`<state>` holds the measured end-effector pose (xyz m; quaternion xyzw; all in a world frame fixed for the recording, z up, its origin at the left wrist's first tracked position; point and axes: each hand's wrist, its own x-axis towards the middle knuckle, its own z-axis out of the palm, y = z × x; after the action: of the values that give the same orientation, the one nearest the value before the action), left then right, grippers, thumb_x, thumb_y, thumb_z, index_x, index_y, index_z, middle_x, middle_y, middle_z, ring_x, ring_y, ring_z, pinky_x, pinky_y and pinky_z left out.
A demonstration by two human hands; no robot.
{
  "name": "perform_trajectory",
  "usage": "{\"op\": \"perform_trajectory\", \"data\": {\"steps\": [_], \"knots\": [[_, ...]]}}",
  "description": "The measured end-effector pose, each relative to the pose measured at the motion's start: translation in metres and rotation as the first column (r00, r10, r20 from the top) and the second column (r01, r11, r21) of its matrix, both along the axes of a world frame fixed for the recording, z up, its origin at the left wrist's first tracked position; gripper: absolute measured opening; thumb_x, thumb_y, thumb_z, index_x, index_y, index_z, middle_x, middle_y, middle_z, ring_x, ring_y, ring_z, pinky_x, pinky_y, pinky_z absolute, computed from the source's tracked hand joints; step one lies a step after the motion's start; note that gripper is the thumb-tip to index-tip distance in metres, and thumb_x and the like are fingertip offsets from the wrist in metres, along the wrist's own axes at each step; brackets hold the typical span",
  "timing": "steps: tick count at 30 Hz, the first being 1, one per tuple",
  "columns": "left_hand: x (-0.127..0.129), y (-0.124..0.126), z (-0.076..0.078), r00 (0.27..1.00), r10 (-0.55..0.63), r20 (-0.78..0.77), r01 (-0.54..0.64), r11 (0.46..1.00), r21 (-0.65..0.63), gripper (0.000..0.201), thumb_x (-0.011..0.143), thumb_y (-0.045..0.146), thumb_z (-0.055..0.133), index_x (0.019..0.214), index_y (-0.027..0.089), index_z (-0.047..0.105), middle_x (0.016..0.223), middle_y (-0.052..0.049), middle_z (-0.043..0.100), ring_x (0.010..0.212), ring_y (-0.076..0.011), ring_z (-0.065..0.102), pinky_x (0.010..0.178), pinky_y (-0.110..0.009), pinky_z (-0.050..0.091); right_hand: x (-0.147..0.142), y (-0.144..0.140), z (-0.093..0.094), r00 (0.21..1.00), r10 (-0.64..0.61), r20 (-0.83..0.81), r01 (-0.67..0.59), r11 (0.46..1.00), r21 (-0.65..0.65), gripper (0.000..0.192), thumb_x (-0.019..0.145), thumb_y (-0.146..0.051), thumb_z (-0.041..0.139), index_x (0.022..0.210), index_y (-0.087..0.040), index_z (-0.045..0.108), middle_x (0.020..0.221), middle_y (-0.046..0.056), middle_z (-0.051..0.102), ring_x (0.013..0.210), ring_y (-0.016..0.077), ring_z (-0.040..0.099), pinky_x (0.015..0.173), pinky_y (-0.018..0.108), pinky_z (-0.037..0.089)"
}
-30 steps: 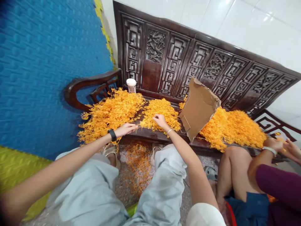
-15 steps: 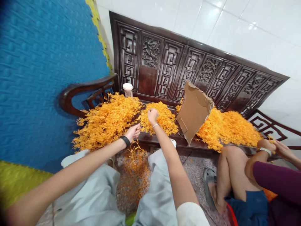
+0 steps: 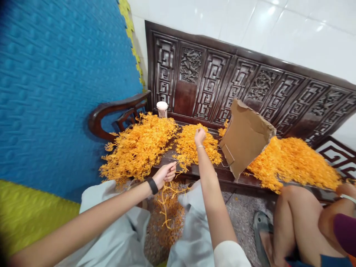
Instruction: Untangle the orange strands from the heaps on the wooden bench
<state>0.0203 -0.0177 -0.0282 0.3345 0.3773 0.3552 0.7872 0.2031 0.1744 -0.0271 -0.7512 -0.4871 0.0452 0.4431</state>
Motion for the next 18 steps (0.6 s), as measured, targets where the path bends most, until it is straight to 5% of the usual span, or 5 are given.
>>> {"op": "perform_trajectory", "data": {"steps": [6,11,14,18], "knots": [[-0.034,0.015,-0.005,0.979,-0.176,-0.099,0.193,0.962,0.192,0.043,0.079,0.044,0.050,0.048,0.017,0.038,0.035,0.006,0.035,0.029,-0.0048,0.031,0.037,-0.020,0.023,0.034,0.007,-0.010,0.997,0.077,-0.015,-0.077,0.997,0.025,0.025,0.068,-0.016,0.054,0.092,-0.014,0.053,0.079,0.004,0.057,0.071,0.0154,0.050,0.070,0.027,0.038],[-0.058,0.040,-0.011,0.981,-0.120,-0.149,0.150,0.967,0.207,0.054,0.078,0.054,0.045,0.041,0.019,0.027,0.033,0.004,0.031,0.030,-0.0064,0.034,0.039,-0.022,0.025,0.034,0.004,0.003,0.974,0.227,0.014,-0.227,0.968,0.107,0.017,0.064,-0.016,0.057,0.080,-0.014,0.056,0.093,0.010,0.057,0.081,0.0171,0.052,0.074,0.029,0.040],[-0.062,0.047,-0.011,0.984,-0.111,-0.136,0.137,0.970,0.199,0.054,0.078,0.055,0.043,0.041,0.019,0.028,0.033,0.005,0.028,0.029,-0.0051,0.026,0.037,-0.022,0.017,0.010,-0.013,0.005,0.871,0.457,-0.178,-0.447,0.889,0.093,0.011,0.068,-0.025,0.056,0.073,-0.015,0.055,0.080,0.005,0.059,0.064,0.0135,0.053,0.063,0.027,0.041],[-0.059,0.050,-0.006,0.980,-0.034,-0.194,0.082,0.966,0.246,0.053,0.078,0.051,0.047,0.040,0.019,0.026,0.032,0.007,0.022,0.029,-0.0045,0.018,0.038,-0.023,0.010,-0.039,-0.053,0.001,0.635,0.683,-0.361,-0.699,0.707,0.109,0.029,0.075,-0.045,0.052,0.075,-0.016,0.057,0.074,0.002,0.060,0.057,0.0108,0.054,0.054,0.023,0.040]]}}
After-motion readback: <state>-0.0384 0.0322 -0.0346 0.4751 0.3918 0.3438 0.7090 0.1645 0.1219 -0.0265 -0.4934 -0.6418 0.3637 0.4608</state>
